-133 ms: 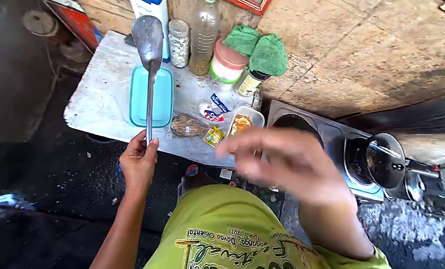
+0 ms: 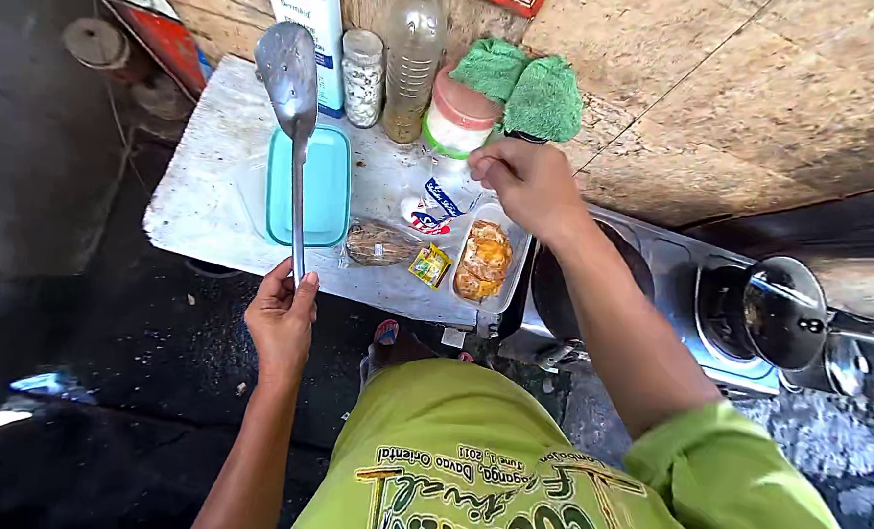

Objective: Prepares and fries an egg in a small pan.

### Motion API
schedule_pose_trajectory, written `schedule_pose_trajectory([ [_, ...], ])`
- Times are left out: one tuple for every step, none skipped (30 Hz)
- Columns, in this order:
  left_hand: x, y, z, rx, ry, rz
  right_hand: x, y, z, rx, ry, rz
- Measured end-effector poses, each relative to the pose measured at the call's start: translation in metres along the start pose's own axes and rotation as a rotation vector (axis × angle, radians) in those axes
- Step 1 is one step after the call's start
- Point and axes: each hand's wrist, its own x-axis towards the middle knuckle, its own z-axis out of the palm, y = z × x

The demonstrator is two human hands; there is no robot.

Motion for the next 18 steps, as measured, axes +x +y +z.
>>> schedule_pose_trajectory([
  [-0.001, 0.001, -0.002, 0.006, 0.003, -0.007, 0.026, 0.013, 0.007, -0.070, -0.086, 0.035],
  [-0.002, 0.002, -0.004, 0.011, 0.007, -0.016, 0.049, 0.027, 0.016, -0.140, -0.191, 0.029],
  [-0.004, 0.003, -0.006, 0.019, 0.009, -0.020, 0.068, 0.037, 0.028, -0.201, -0.287, 0.015],
  [-0.006, 0.003, -0.010, 0.030, 0.007, -0.020, 0.083, 0.045, 0.039, -0.255, -0.365, 0.000],
  [-0.008, 0.003, -0.014, 0.041, 0.012, -0.015, 0.094, 0.051, 0.049, -0.313, -0.433, -0.011],
  [-0.009, 0.003, -0.019, 0.052, 0.016, -0.009, 0.101, 0.052, 0.058, -0.367, -0.499, -0.017],
  [-0.011, 0.003, -0.023, 0.067, 0.022, -0.007, 0.105, 0.055, 0.066, -0.396, -0.543, -0.030],
  [-0.014, 0.003, -0.027, 0.085, 0.029, -0.006, 0.108, 0.057, 0.077, -0.386, -0.566, -0.026],
  [-0.016, 0.002, -0.031, 0.105, 0.035, -0.005, 0.109, 0.062, 0.090, -0.366, -0.567, -0.016],
  [-0.019, 0.001, -0.035, 0.116, 0.040, -0.006, 0.111, 0.069, 0.107, -0.354, -0.533, -0.005],
  [-0.020, 0.001, -0.037, 0.120, 0.043, -0.008, 0.111, 0.072, 0.120, -0.356, -0.508, 0.020],
  [-0.022, 0.001, -0.040, 0.124, 0.046, -0.013, 0.108, 0.071, 0.128, -0.339, -0.469, 0.044],
  [-0.024, 0.001, -0.042, 0.125, 0.050, -0.016, 0.102, 0.067, 0.133, -0.323, -0.430, 0.064],
  [-0.024, 0.000, -0.043, 0.116, 0.057, -0.018, 0.099, 0.064, 0.137, -0.312, -0.399, 0.083],
  [-0.025, 0.001, -0.043, 0.109, 0.062, -0.019, 0.098, 0.061, 0.141, -0.306, -0.390, 0.114],
  [-0.025, 0.001, -0.044, 0.102, 0.062, -0.017, 0.097, 0.057, 0.141, -0.305, -0.396, 0.150],
  [-0.024, 0.002, -0.044, 0.099, 0.053, -0.012, 0.096, 0.052, 0.138, -0.308, -0.412, 0.190],
  [-0.023, 0.003, -0.044, 0.103, 0.039, -0.002, 0.093, 0.044, 0.130, -0.308, -0.439, 0.228],
])
